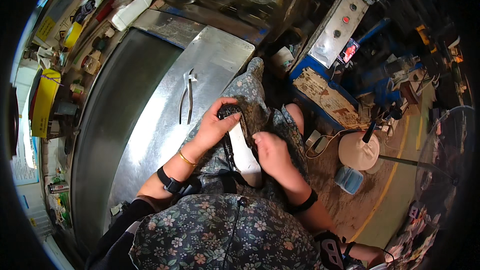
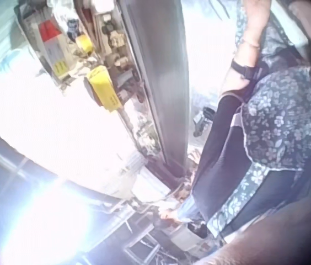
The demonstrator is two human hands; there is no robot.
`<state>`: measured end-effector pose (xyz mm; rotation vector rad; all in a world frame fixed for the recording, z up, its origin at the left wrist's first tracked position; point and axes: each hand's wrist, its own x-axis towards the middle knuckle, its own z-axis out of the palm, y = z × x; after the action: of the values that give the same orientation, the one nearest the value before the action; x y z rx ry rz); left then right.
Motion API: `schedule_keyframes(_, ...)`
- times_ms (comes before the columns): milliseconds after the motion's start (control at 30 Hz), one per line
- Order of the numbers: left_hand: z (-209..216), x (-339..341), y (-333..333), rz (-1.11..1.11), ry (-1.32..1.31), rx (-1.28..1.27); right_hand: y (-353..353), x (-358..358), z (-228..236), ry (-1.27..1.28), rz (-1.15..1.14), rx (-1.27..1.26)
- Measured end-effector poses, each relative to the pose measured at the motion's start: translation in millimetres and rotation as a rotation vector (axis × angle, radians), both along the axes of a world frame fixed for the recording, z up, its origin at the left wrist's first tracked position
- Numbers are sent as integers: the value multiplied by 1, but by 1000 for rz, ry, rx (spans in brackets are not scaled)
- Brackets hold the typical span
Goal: Operating a heel lasting machine to shape shoe components during production.
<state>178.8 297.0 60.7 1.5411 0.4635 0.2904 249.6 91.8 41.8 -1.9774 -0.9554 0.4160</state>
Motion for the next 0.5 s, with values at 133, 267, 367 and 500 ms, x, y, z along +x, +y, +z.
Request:
schedule_keyframes(133, -3, 2, 2, -2, -12, -15, 11, 5, -27, 621, -89, 59)
schedule_keyframes(267, 0, 2, 4, 8, 18, 147, 25, -8, 15, -94, 28, -392)
schedule_keyframes(367, -13, 12, -2, 79, -24, 310, 28, -6, 20, -308, -4, -408)
schedule_keyframes(500, 21, 31, -43, 19, -40, 629, -7, 46, -14, 669, -12, -35)
